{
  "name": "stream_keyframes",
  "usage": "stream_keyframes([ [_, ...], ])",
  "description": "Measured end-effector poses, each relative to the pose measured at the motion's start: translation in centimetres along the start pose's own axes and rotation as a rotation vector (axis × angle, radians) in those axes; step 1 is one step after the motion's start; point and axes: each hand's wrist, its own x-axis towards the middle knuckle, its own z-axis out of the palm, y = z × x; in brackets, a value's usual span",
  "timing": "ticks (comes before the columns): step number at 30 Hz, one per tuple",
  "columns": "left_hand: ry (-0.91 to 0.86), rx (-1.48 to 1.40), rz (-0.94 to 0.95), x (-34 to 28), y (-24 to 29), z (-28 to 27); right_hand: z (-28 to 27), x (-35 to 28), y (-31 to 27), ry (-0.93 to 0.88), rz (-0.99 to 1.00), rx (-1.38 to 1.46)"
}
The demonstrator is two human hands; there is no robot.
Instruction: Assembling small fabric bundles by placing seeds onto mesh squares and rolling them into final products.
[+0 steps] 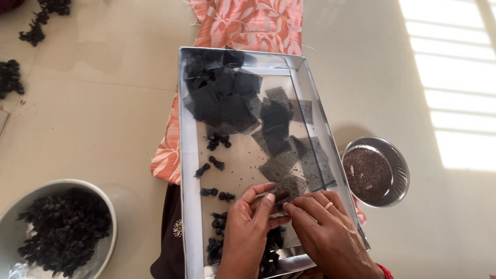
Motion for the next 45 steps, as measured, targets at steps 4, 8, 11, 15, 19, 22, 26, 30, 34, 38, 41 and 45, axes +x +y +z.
stream_keyframes([
  [4,0.025,0.102,-0.004,-0.6,1.4,1.1,-0.1,-0.4,0.4,-0.010,0.014,0.061],
  [8,0.031,0.328,0.121,-0.7,1.0,1.2,-0.2,-0.7,0.6,0.007,0.037,0.092],
  [11,0.090,0.447,0.161,-1.0,1.7,1.7,-0.2,-0.9,1.2,0.056,0.138,0.169],
  [15,0.165,0.410,0.159,-1.0,2.3,2.2,-0.4,-0.9,2.6,0.102,0.343,0.270],
  [19,0.105,0.343,0.110,-1.3,2.9,2.2,-1.8,-0.2,2.8,0.126,0.403,0.391],
  [22,-0.016,0.132,-0.025,-0.3,1.0,2.0,-3.3,-0.9,6.0,0.246,0.475,0.317],
  [26,-0.060,0.103,-0.015,-0.2,0.1,2.2,-1.6,-4.9,16.2,0.267,0.794,0.140],
  [30,-0.027,0.179,-0.088,-0.3,0.7,2.4,4.2,-10.9,24.2,-0.057,0.831,-0.011],
  [34,0.000,0.213,-0.138,-0.9,1.7,3.1,6.2,-10.6,22.4,-0.202,0.875,0.006],
  [38,-0.003,0.216,-0.068,-1.2,2.0,3.1,7.2,-9.5,21.4,-0.192,0.912,-0.007],
  [41,-0.042,0.197,0.039,-0.9,1.2,2.6,8.2,-10.1,22.5,-0.193,0.919,-0.043],
  [45,-0.079,0.136,0.010,-0.7,0.5,2.8,8.1,-10.2,22.5,-0.199,0.913,-0.068],
])
